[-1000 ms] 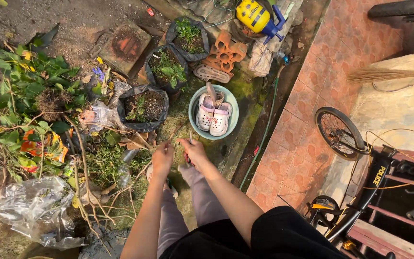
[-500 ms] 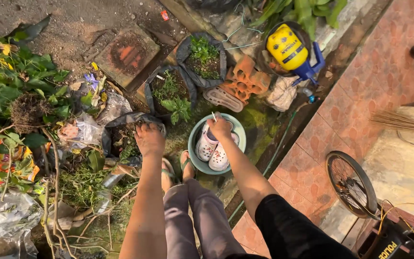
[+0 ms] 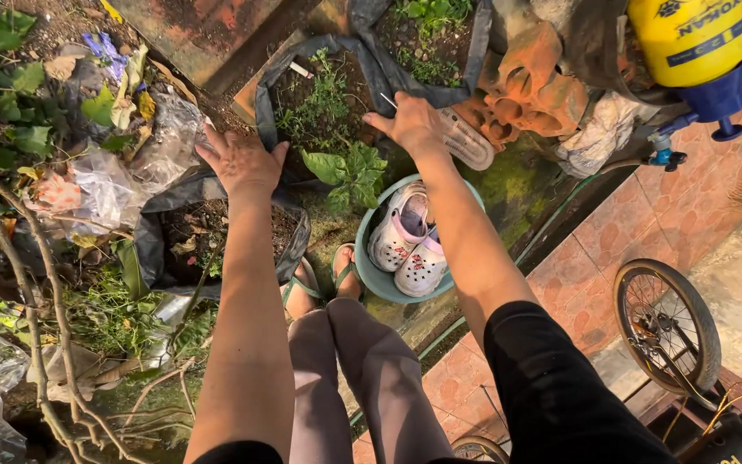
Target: Loosen soil and manage potted plants in an outdoor garden area.
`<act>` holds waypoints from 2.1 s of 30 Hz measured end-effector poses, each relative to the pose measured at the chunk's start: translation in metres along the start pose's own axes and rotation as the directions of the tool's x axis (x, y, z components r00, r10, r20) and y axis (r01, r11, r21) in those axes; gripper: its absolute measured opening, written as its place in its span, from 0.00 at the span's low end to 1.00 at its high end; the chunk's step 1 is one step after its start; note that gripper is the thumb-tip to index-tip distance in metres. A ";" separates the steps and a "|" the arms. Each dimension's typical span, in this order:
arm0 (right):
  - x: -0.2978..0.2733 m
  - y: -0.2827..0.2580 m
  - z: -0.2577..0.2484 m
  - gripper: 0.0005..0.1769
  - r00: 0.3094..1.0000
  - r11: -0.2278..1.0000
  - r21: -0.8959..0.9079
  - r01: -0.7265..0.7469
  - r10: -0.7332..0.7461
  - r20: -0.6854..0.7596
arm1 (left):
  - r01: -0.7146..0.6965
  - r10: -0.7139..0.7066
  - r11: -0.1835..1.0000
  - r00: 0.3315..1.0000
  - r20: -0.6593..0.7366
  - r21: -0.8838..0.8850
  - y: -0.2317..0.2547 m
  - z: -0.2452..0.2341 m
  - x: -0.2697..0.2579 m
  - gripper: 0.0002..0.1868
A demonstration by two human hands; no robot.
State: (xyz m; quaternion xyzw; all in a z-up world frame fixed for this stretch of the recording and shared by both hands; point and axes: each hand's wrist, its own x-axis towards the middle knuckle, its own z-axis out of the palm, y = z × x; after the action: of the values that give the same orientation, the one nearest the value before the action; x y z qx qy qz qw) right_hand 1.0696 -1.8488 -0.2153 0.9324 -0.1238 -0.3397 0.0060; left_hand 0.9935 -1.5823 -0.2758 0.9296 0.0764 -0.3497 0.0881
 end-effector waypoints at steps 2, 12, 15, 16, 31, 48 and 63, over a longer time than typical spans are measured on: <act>0.006 0.006 0.002 0.49 0.998 0.998 -0.005 0.065 -0.065 -0.004 | -0.010 0.012 0.993 1.000 0.011 -0.120 -0.007 0.009 0.013 0.43; 0.014 0.037 0.019 0.25 0.901 0.886 0.226 0.404 -0.343 -0.265 | -0.173 0.162 0.951 0.985 -0.062 -0.258 -0.012 0.028 0.011 0.25; 0.002 0.043 0.014 0.22 0.918 0.867 0.327 0.376 -0.300 -0.262 | -0.237 0.217 0.956 0.968 -0.129 -0.172 -0.006 0.013 -0.015 0.23; -0.002 0.043 0.011 0.21 0.936 0.873 0.351 0.338 -0.273 -0.221 | -0.256 0.241 0.955 0.964 -0.113 -0.150 -0.005 0.006 -0.026 0.22; -0.319 0.137 -0.139 0.17 0.980 0.717 0.679 0.157 -0.026 -0.200 | -0.574 0.259 0.712 0.750 -0.608 -0.405 0.006 -0.088 -0.325 0.12; -0.556 -0.012 -0.062 0.14 0.814 0.699 0.484 0.526 -0.579 -0.049 | -0.185 -0.273 0.609 0.865 -0.422 -0.772 -0.218 -0.018 -0.706 0.14; -0.805 -0.235 0.140 0.15 0.703 0.685 0.408 0.604 -0.699 0.133 | -0.103 -0.625 0.393 0.699 -0.348 -0.914 -0.449 0.149 -0.951 0.15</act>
State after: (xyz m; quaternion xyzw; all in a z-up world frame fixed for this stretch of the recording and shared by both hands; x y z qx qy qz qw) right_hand 0.4398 -1.4223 0.1634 0.8435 0.1644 -0.4200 -0.2918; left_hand 0.0994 -1.2548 0.1952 0.7676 0.4313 0.0827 0.4668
